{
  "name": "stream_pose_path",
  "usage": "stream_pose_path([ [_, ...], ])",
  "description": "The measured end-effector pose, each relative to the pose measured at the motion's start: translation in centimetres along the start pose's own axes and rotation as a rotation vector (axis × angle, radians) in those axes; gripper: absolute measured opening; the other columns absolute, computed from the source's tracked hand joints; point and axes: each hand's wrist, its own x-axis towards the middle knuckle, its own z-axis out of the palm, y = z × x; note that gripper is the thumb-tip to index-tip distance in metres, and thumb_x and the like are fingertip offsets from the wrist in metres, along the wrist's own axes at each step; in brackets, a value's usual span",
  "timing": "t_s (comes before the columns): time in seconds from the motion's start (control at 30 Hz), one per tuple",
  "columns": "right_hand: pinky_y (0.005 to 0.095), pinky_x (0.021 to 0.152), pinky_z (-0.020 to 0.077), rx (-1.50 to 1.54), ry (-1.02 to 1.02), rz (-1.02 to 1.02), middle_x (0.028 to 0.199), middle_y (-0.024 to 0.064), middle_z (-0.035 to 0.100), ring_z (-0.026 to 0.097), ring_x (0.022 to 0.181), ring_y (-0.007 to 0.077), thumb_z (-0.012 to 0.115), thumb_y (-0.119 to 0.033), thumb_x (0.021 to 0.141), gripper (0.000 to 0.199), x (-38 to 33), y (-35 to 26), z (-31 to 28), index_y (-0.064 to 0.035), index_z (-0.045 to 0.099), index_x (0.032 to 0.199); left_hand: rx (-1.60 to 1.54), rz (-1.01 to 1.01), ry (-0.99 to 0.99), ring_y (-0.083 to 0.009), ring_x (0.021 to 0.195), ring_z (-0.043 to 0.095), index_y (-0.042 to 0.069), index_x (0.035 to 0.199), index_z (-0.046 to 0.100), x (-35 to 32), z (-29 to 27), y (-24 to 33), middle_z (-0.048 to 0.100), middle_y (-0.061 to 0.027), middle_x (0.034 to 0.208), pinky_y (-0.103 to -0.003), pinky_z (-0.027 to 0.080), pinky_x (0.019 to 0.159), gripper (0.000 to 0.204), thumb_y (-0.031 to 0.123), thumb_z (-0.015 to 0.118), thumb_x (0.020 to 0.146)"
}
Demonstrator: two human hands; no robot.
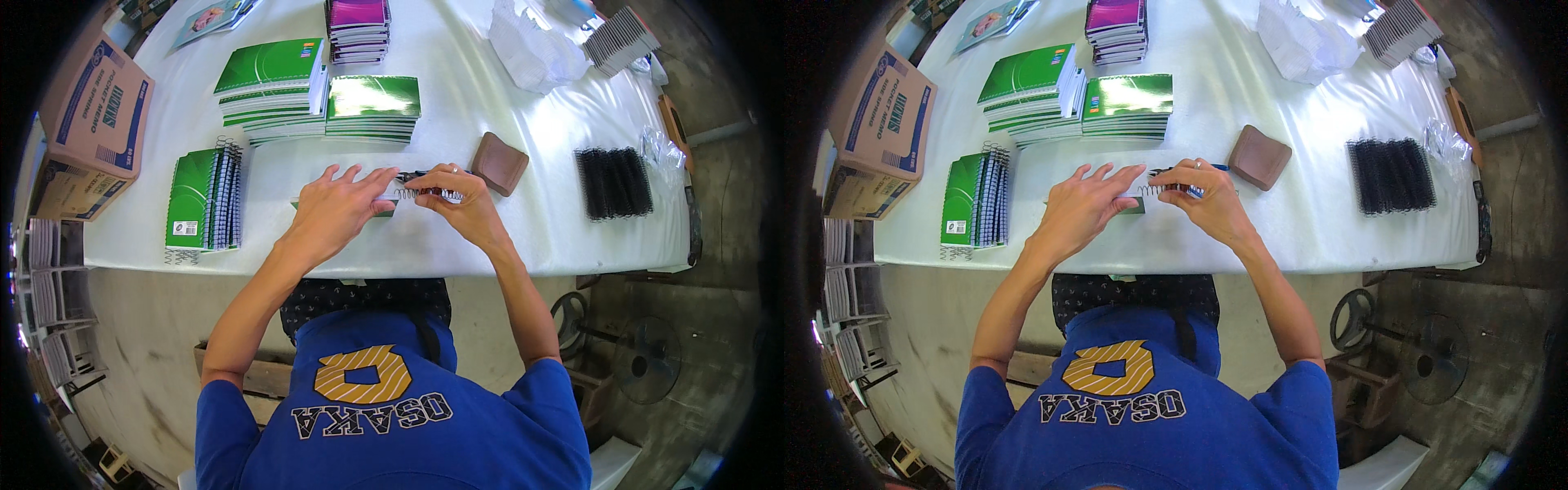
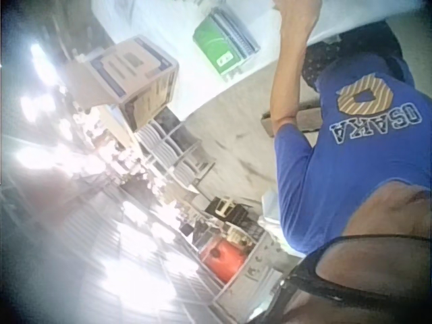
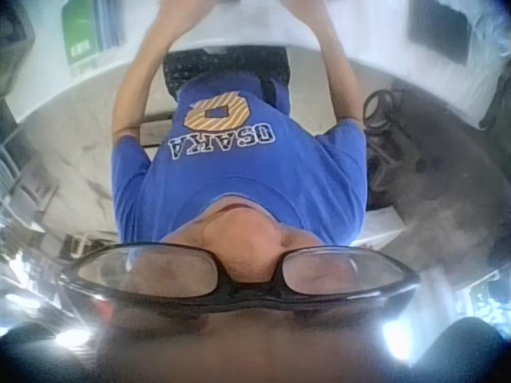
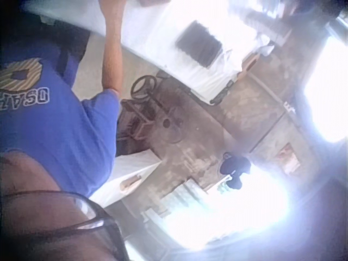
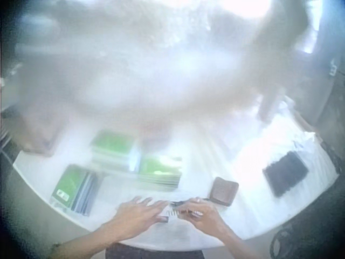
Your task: The person assembles spiral notebooks by hand and using pliers, inserting a spiral coil into pre-punched holes of notebook covers and pages, and crimping the ends of the coil to secure it.
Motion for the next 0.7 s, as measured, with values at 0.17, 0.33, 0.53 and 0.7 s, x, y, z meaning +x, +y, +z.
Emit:
stream_pose_path([
  [0.17,0.0306,0.069,0.0436,0.060,-0.225,0.126,0.079,0.0046,0.063,0.051,0.077,0.0152,0.070,0.000,0.083,0.021,0.6,-0.4,-1.3,-0.0076,0.073,0.103,0.050,0.057,0.044,-0.0338,0.119,0.059,0.017,0.143,0.048,-0.2,0.5,-0.5,0.067,-0.0129,0.118,-0.054,0.040,0.105,0.054,0.037,0.057,0.094],
  [0.33,0.0390,0.065,0.0471,-0.202,-0.092,-0.140,0.088,0.0087,0.060,0.060,0.074,0.0273,0.065,-0.011,0.090,0.017,-0.1,-1.0,-0.5,-0.0028,0.059,0.104,-0.063,-0.028,-0.001,-0.0331,0.108,0.064,0.022,0.142,0.048,0.2,-0.5,0.8,0.067,-0.0076,0.120,-0.047,0.051,0.089,0.053,0.031,0.061,0.092],
  [0.53,0.0444,0.069,0.0479,-0.465,-0.180,-0.132,0.097,0.0119,0.059,0.060,0.086,0.0329,0.065,-0.014,0.089,0.022,-0.4,-2.6,-0.5,-0.0043,0.053,0.105,-0.185,-0.077,-0.129,-0.0305,0.081,0.068,0.031,0.139,0.051,0.4,-0.4,0.2,0.067,-0.0006,0.123,-0.042,0.055,0.069,0.052,0.025,0.065,0.089],
  [0.7,0.0437,0.067,0.0480,-0.548,-0.135,-0.301,0.095,0.0119,0.060,0.060,0.085,0.0318,0.067,-0.012,0.087,0.021,-0.6,-1.2,-0.3,-0.0043,0.055,0.103,-0.220,-0.075,-0.127,-0.0297,0.079,0.069,0.032,0.135,0.055,0.7,-1.3,1.0,0.067,0.0010,0.124,-0.042,0.055,0.069,0.049,0.027,0.066,0.088],
])
